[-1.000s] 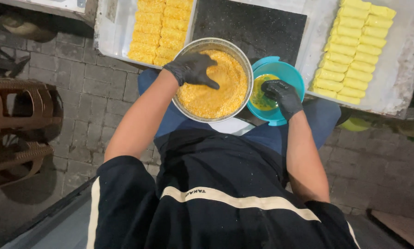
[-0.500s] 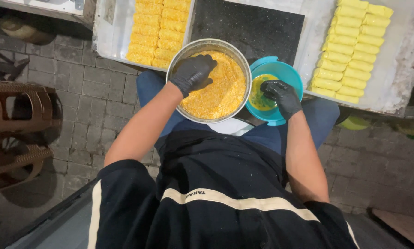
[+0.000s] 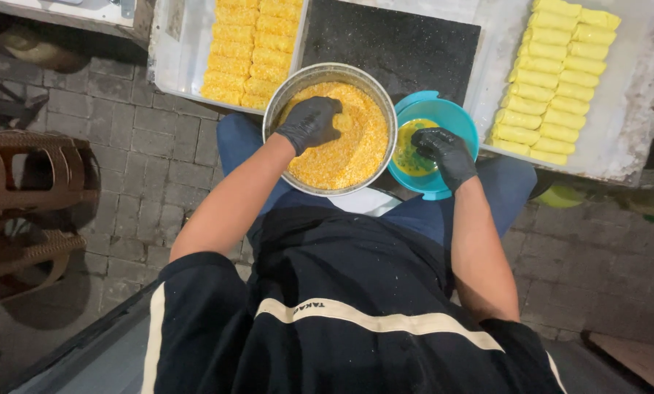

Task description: The person is coating rectangular pastries by dipping them in a liquid wash and then rolling them in breadcrumbs before placing them on a tray.

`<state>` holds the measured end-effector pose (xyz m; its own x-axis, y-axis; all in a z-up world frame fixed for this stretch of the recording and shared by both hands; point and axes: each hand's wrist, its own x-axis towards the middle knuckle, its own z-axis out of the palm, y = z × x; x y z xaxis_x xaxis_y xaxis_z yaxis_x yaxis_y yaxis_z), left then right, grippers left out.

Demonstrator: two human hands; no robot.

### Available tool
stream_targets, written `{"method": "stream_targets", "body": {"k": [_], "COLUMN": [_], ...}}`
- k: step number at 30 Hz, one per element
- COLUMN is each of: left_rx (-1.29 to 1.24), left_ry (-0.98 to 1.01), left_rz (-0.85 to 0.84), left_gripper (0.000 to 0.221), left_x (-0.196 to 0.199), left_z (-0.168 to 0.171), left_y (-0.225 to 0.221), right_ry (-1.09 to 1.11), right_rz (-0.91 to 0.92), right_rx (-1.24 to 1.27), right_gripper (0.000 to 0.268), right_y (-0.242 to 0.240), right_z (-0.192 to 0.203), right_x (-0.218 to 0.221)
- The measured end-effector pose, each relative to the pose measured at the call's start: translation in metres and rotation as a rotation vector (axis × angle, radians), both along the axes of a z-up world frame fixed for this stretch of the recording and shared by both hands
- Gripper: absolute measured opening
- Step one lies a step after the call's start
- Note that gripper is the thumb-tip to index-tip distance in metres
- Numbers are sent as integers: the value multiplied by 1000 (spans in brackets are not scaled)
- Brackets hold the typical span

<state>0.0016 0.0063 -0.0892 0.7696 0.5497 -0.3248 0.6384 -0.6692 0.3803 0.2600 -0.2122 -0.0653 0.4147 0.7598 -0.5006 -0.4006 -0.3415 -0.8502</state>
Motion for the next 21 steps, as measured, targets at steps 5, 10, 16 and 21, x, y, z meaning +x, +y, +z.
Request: {"method": "stream_targets", "body": {"k": [5,10,16,21], "left_rx": [-186,90,133,195], "left_ry": [-232,-269,-323,-148], "left_rz": [61,-20,47,45], "left_gripper": [69,78,66,64], "left_x": [-9,-27,-27,-10], "left_z": [38,42,-3,17], "left_y": [0,14,23,-3], "right_ry": [-1,1,3,-3], "right_rz": [2,-2,-6,11], "right_rx": [1,0,-4,10], "right_gripper": [23,23,23,20], "right_y": [0,2,3,1], "right_z": [-4,-2,1,-1], "right_x": [3,-1,-1,1]}}
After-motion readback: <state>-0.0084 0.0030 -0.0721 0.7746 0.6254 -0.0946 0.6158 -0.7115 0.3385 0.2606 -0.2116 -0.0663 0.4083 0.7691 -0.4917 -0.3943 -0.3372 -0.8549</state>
